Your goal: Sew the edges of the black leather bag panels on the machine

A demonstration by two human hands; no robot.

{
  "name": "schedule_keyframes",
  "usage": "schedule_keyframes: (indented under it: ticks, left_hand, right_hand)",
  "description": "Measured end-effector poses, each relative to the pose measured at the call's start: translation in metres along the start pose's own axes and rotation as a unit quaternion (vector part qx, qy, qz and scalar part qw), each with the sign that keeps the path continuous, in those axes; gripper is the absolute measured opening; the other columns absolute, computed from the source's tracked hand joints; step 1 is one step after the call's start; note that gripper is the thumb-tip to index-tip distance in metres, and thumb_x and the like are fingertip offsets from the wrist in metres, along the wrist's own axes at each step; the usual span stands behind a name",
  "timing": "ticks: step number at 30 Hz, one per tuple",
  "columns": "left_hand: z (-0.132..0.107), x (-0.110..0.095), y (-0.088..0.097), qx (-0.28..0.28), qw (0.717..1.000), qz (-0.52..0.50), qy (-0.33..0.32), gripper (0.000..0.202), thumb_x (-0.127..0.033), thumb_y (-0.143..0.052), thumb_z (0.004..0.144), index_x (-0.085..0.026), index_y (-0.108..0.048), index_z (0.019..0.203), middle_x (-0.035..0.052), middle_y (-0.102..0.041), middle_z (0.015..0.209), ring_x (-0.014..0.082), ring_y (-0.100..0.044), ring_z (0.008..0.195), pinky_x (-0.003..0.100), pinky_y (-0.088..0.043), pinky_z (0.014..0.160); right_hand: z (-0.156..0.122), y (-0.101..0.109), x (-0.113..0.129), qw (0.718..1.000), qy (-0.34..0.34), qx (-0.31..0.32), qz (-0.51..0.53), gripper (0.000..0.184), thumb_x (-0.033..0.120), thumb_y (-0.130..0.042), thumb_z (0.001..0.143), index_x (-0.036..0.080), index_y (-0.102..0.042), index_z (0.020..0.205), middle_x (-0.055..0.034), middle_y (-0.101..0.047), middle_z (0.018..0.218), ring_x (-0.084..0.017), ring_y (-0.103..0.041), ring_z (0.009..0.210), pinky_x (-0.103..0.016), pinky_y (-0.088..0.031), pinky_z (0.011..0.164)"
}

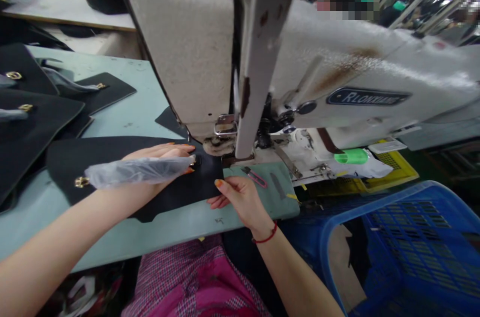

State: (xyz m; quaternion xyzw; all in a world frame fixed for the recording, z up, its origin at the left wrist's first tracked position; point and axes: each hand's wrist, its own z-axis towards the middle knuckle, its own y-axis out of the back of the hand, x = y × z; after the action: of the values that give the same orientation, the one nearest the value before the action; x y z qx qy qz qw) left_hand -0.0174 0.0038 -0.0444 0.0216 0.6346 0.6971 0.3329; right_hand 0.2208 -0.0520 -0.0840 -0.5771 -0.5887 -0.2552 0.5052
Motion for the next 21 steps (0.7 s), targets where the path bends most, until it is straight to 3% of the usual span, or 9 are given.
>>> schedule_keyframes:
  ticks: [4, 7, 11, 14, 17, 21]
  left_hand:
    - [0.006, 0.002, 0.007, -0.015, 0.998, 0.039, -0.037, 0.051, -0.053, -0.036, 0.095, -0.019, -0.067, 0.117, 0.0096, -0.070, 0.119, 0.0242, -0.066, 0.107, 0.040, -0.047, 0.101]
    - [0.013, 0.002, 0.013, 0.011, 0.998, 0.058, -0.026, 0.056, -0.054, -0.031, 0.095, -0.019, -0.071, 0.112, 0.0105, -0.072, 0.118, 0.0257, -0.067, 0.106, 0.041, -0.047, 0.101]
    - [0.024, 0.003, 0.018, 0.039, 0.998, 0.058, 0.011, 0.064, -0.062, -0.029, 0.092, -0.019, -0.076, 0.098, 0.0099, -0.077, 0.101, 0.0256, -0.070, 0.093, 0.040, -0.049, 0.096]
    - [0.029, 0.010, 0.018, 0.046, 0.998, 0.044, 0.000, 0.078, -0.073, -0.023, 0.089, -0.016, -0.076, 0.093, 0.0110, -0.078, 0.096, 0.0260, -0.070, 0.089, 0.044, -0.050, 0.093]
    - [0.034, 0.022, 0.012, 0.042, 0.999, 0.020, -0.019, 0.085, -0.077, -0.023, 0.088, -0.010, -0.074, 0.099, 0.0137, -0.076, 0.101, 0.0259, -0.068, 0.095, 0.045, -0.050, 0.093]
    - [0.042, 0.035, 0.005, 0.066, 0.997, -0.002, 0.048, 0.078, -0.073, -0.030, 0.088, -0.008, -0.072, 0.094, 0.0150, -0.075, 0.092, 0.0248, -0.067, 0.084, 0.042, -0.052, 0.084]
  right_hand:
    - [0.006, -0.001, 0.006, 1.000, -0.009, 0.007, 0.015, 0.049, 0.061, -0.070, 0.077, 0.014, -0.060, 0.068, -0.0069, -0.073, 0.066, -0.014, -0.069, 0.056, -0.020, -0.052, 0.053]
    - [0.011, -0.001, 0.011, 1.000, -0.012, 0.007, 0.018, 0.049, 0.061, -0.071, 0.076, 0.013, -0.061, 0.069, -0.0076, -0.074, 0.068, -0.012, -0.068, 0.055, -0.019, -0.052, 0.053]
    - [0.018, -0.001, 0.016, 1.000, -0.011, 0.009, 0.026, 0.049, 0.060, -0.073, 0.074, 0.013, -0.061, 0.069, -0.0068, -0.073, 0.068, -0.012, -0.067, 0.054, -0.019, -0.052, 0.052]
    - [0.022, -0.002, 0.020, 1.000, -0.002, 0.012, 0.025, 0.048, 0.059, -0.073, 0.075, 0.013, -0.061, 0.069, -0.0053, -0.073, 0.067, -0.011, -0.067, 0.054, -0.018, -0.052, 0.051]
    - [0.024, -0.004, 0.024, 1.000, 0.009, 0.007, 0.010, 0.049, 0.061, -0.070, 0.077, 0.013, -0.061, 0.068, -0.0042, -0.072, 0.065, -0.010, -0.065, 0.051, -0.018, -0.052, 0.050]
    - [0.026, -0.008, 0.027, 0.999, 0.022, -0.027, -0.028, 0.054, 0.066, -0.066, 0.077, 0.014, -0.061, 0.067, -0.0047, -0.070, 0.063, -0.010, -0.062, 0.049, -0.018, -0.051, 0.048]
